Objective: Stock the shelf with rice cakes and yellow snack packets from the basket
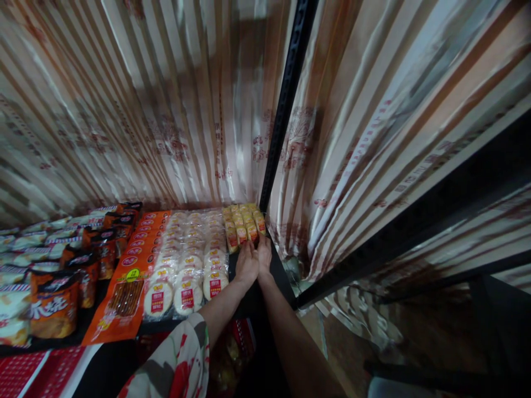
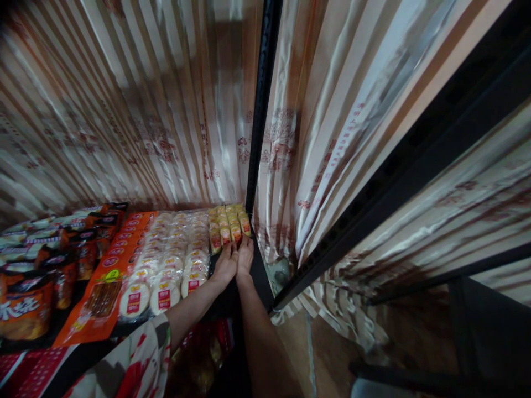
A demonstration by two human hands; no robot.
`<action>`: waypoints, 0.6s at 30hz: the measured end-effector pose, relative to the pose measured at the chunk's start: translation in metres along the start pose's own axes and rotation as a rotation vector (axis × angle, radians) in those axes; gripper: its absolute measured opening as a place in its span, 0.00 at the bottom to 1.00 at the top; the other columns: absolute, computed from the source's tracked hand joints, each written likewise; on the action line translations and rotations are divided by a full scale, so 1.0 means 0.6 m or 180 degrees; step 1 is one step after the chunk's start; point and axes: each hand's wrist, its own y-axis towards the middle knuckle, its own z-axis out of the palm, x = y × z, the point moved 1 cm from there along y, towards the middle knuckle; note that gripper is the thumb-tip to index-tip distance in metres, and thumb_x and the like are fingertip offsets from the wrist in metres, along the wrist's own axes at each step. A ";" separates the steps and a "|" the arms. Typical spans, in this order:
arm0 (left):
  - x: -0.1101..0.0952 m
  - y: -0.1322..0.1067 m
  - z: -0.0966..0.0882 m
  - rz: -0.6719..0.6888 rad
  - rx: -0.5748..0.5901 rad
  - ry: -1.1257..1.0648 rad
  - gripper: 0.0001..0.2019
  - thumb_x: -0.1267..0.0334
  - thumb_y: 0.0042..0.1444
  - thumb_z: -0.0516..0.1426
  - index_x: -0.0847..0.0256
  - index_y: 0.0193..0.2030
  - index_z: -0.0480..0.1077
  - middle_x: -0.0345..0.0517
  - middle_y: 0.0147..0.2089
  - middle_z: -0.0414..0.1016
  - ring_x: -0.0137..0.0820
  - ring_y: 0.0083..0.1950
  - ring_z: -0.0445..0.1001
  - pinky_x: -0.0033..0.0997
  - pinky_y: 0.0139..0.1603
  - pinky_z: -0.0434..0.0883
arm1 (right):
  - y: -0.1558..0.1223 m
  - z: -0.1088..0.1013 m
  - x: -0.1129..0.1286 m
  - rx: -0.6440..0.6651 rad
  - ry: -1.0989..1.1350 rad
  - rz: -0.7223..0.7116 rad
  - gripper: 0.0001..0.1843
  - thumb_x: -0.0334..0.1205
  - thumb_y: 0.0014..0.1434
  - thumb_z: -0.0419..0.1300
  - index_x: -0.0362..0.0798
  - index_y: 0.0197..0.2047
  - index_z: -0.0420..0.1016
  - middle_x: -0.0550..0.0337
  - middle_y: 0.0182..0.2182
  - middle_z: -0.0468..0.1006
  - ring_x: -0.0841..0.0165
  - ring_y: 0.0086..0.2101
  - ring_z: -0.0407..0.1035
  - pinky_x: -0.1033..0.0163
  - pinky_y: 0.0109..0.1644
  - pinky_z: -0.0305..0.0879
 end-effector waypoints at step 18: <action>-0.030 -0.013 -0.015 -0.0235 0.0097 0.0071 0.24 0.66 0.60 0.44 0.71 0.63 0.55 0.55 0.67 0.52 0.31 0.68 0.50 0.26 0.67 0.45 | -0.009 -0.013 0.004 0.0013 0.0493 0.0046 0.13 0.35 0.53 0.48 0.45 0.42 0.67 0.51 0.38 0.69 0.64 0.38 0.66 0.59 0.44 0.65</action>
